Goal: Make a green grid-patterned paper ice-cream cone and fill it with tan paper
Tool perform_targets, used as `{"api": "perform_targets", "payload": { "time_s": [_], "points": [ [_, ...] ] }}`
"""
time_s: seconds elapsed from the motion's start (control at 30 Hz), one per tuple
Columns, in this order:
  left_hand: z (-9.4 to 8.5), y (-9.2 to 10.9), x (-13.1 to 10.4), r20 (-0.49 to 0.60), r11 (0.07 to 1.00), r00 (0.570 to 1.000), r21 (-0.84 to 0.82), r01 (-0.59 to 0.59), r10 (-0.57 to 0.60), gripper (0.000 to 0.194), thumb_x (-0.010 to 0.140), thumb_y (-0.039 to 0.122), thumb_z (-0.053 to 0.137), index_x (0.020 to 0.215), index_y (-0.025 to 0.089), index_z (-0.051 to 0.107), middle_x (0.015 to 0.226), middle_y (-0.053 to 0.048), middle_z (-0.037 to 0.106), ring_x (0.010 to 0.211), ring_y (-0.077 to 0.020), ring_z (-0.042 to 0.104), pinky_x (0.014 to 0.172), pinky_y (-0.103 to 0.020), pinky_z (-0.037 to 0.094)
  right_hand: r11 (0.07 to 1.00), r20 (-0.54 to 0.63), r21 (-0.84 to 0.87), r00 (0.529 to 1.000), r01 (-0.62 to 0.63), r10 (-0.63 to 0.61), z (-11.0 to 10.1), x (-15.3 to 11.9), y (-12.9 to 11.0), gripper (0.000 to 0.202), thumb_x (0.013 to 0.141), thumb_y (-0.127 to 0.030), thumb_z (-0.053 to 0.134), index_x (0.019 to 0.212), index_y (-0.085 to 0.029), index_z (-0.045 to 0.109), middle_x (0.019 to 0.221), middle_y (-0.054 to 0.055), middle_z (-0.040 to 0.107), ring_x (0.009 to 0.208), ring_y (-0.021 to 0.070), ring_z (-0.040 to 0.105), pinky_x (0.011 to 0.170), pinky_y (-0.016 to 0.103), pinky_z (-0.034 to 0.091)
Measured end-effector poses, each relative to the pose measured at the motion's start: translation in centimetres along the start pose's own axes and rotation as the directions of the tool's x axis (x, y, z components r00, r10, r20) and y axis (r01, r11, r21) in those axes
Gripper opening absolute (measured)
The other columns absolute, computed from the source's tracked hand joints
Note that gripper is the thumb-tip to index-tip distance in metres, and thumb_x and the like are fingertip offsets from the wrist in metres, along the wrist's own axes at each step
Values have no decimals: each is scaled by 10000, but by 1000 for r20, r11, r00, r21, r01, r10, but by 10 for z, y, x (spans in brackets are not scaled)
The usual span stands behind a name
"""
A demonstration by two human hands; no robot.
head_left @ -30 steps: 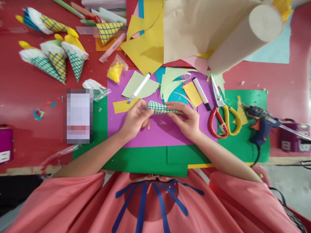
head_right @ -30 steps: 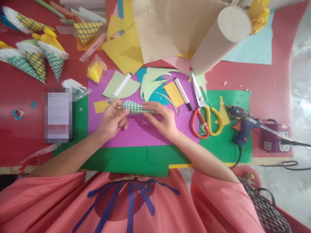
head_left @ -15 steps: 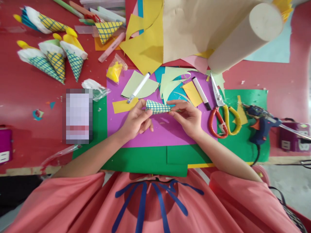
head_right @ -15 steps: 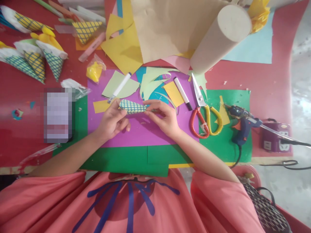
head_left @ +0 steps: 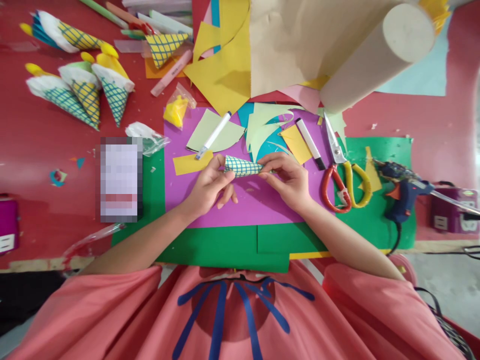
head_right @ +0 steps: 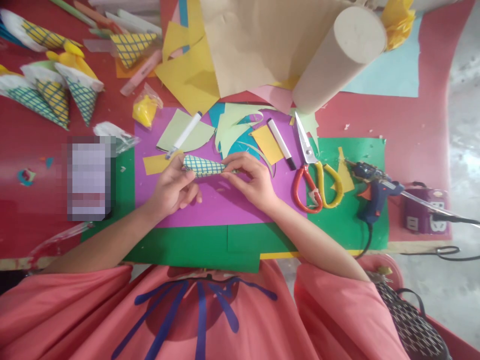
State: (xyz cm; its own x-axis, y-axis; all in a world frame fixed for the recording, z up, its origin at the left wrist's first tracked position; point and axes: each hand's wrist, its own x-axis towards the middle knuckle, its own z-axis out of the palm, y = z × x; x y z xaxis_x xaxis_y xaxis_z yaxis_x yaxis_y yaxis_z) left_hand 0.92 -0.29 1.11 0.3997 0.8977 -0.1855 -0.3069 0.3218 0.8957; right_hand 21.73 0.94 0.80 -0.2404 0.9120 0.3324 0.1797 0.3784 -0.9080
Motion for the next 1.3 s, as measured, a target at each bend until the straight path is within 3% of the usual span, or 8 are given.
{"api": "perform_targets", "payload": {
  "time_s": [0.4,0.53,0.7,0.8,0.93,1.3],
  "points": [
    [-1,1,0,-29,1000,999,-10,-18,18,246,875,373,620,914,242,416,624,136,581,281,-21,440,466,-221,549,991,70,-102,994,86,-79,-5,4,2,67,896,-214,598,830,-204,592,895,34,641,899,162,622,819,345,515],
    [-1,2,0,-59,1000,998,-14,-19,19,268,861,374,636,895,239,406,603,148,570,274,-25,440,456,-221,543,1000,44,0,999,28,-28,-5,2,3,50,894,-245,608,878,-211,575,873,22,632,846,140,624,754,307,531],
    [2,7,2,-84,999,996,-22,-35,33,285,839,367,658,881,228,413,668,134,622,268,-20,439,440,-212,531,995,77,84,996,-50,43,-5,-3,7,344,797,-334,726,1070,-235,542,898,5,631,748,113,624,662,259,555],
    [2,9,3,-91,998,995,-21,-51,49,293,832,368,668,874,225,416,652,135,622,264,-21,434,442,-209,530,996,53,70,997,-57,54,-4,-5,5,215,821,-308,697,985,-230,580,849,-10,631,625,82,595,569,228,540],
    [1,8,3,-84,998,995,-10,-57,56,283,839,369,661,871,227,419,600,145,585,269,-25,439,453,-207,533,984,34,157,996,-83,78,-1,-6,1,90,846,-255,665,893,-217,598,835,-11,653,608,82,643,554,220,553],
    [-1,7,1,-74,997,995,24,-67,69,278,852,382,645,889,228,417,752,116,642,299,-15,464,497,-226,554,923,52,323,978,-207,201,0,-4,-2,132,827,-272,696,825,-203,583,701,-33,653,583,98,667,559,238,566]
  ]
}}
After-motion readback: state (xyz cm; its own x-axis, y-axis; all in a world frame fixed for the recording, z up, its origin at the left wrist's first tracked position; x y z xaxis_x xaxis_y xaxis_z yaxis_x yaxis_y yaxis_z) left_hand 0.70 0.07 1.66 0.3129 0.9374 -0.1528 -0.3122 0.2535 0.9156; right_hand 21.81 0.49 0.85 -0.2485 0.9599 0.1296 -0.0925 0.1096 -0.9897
